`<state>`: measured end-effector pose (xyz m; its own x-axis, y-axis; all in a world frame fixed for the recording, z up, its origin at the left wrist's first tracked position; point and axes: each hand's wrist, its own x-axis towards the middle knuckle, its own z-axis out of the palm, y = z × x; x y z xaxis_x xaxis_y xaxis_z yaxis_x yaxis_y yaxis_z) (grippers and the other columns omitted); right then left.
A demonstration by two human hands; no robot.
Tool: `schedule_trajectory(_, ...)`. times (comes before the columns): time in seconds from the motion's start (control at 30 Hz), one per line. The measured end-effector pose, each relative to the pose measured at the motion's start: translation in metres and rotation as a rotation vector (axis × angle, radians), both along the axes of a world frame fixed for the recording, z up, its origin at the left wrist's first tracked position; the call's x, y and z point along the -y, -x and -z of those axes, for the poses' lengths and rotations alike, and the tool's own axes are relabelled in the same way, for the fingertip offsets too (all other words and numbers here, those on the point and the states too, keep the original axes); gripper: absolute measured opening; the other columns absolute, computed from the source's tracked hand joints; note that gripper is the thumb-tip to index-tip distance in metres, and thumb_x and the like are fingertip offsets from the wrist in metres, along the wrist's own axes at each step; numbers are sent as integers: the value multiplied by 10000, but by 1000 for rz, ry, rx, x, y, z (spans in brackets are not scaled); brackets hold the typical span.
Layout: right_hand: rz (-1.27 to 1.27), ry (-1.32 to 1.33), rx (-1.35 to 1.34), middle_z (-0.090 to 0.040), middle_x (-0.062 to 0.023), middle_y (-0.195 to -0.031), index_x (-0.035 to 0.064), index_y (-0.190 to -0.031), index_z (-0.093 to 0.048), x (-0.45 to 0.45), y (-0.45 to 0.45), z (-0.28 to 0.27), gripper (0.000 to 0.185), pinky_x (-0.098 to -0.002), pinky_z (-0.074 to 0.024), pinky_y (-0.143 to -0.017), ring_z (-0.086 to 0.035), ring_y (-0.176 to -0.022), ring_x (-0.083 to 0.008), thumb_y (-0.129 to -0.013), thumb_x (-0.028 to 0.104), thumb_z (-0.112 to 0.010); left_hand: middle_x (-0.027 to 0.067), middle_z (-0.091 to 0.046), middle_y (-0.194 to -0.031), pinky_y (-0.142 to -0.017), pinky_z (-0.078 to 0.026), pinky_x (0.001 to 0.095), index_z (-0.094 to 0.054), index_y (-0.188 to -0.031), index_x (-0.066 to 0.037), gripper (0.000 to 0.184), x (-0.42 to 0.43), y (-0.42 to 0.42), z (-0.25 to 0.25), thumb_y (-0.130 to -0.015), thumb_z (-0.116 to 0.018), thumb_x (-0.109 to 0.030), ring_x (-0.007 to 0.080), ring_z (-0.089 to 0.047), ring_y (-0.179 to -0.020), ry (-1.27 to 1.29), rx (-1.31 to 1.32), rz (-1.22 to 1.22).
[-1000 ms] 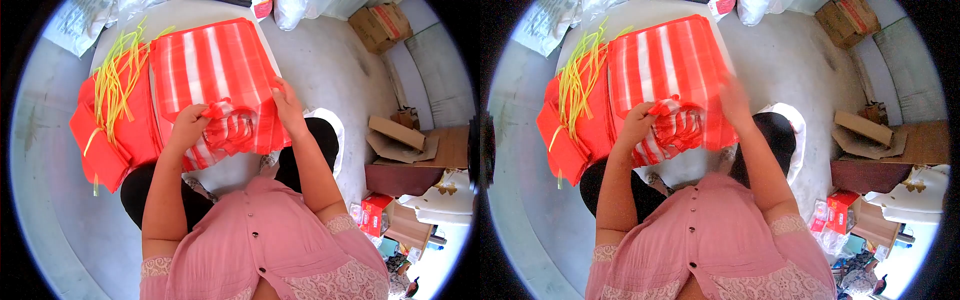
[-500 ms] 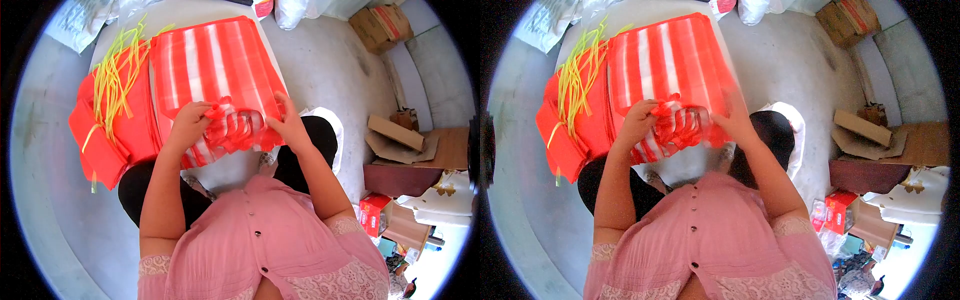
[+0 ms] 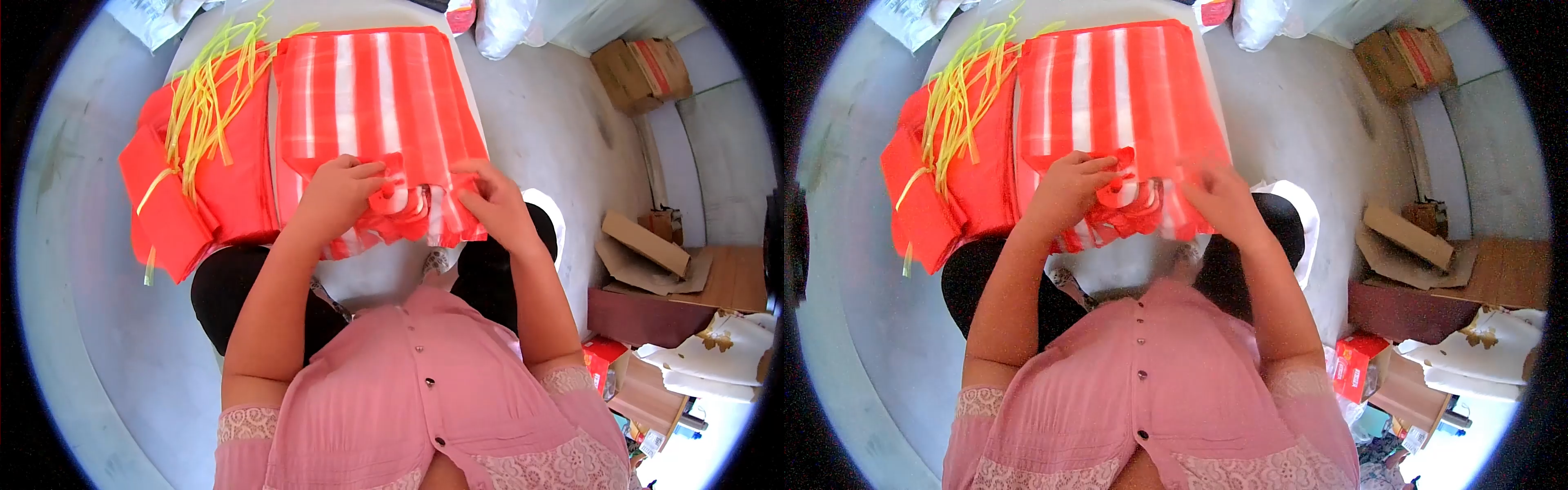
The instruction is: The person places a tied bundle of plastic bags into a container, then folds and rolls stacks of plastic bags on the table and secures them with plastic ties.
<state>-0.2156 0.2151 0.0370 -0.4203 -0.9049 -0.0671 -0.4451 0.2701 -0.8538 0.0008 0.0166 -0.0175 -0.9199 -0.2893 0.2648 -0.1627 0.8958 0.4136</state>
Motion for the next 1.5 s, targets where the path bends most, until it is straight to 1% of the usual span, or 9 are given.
schedule_trajectory(0.03, -47, -41, -87, -654, 22, -1013, 40, -1210, -675, 16, -1, -7, 281, -230, -456, -686, -530, -814, -49, -936, 3, -620, 71, -716, -1288, -942, -558, 410, -766, -1146, -119, 389, 0, -1, 0, -787, -657, -19, 318, -656, -1065, -2, -4, 3)
schedule_trajectory(0.2, -176, 4, 163, -682, -12, -1078, 10, -1231, -667, 81, 3, 16, 269, -254, -514, -822, -621, -932, -70, -990, 75, -567, 6, -734, -1200, -830, -571, 371, -759, -1052, -100, 337, 0, 0, 6, -726, -697, -41, 263, -649, -932, 75, -152, 11)
schedule_trajectory(0.47, -148, -115, 499, -655, -70, -1179, 15, -1362, -594, 101, 3, 27, 360, -289, -545, -878, -660, -967, -134, -1016, 100, -545, 74, -709, -1013, -853, -571, 410, -771, -1007, -91, 313, 6, -2, 1, -718, -668, -28, 301, -667, -961, 30, -59, 45)
schedule_trajectory(0.8, -178, -84, -130, -708, -90, -1057, 50, -1327, -646, 113, -20, 28, 398, -314, -550, -826, -666, -925, -170, -930, 70, -668, 105, -693, -1083, -855, -572, 405, -808, -964, -97, 283, -4, -4, -5, -717, -698, -14, 296, -686, -948, -27, -64, -39)
schedule_trajectory(1.0, -227, -57, -345, -730, -126, -1048, 62, -1324, -653, 115, -23, 28, 419, -358, -558, -824, -699, -893, -234, -909, 99, -695, 183, -612, -1304, -1001, -533, 444, -801, -1049, -134, 369, -10, -7, -13, -739, -660, 10, 372, -622, -1187, -75, -75, -87)
schedule_trajectory(1.1, -232, -36, -372, -735, -124, -1056, 70, -1336, -652, 115, -24, 31, 436, -367, -559, -820, -704, -886, -249, -904, 102, -700, 109, -667, -1206, -962, -548, 388, -810, -969, -99, 303, -9, -4, -21, -714, -684, 8, 288, -605, -1209, -16, -119, -60)
schedule_trajectory(1.2, -246, -38, -415, -736, -117, -1060, 76, -1339, -655, 115, -26, 31, 443, -365, -560, -818, -701, -881, -252, -900, 100, -707, 155, -671, -1174, -1024, -514, 458, -767, -1015, -60, 313, -5, 0, -16, -720, -687, 5, 361, -598, -1206, -54, -127, 2)
schedule_trajectory(1.3, -257, -59, -419, -737, -118, -1064, 75, -1338, -656, 115, -27, 30, 441, -362, -561, -823, -700, -885, -249, -901, 94, -709, 139, -697, -1101, -1008, -519, 456, -736, -986, -25, 267, -3, 4, -18, -721, -705, -15, 356, -617, -1165, -97, -141, 25)
schedule_trajectory(1.5, -201, 19, -114, -723, -120, -1076, 53, -1322, -658, 111, -16, 51, 376, -332, -558, -845, -695, -922, -215, -945, 45, -666, 124, -700, -882, -818, -531, 463, -683, -835, -35, 117, 0, 19, -7, -766, -746, -106, 340, -653, -890, -84, -129, -139)
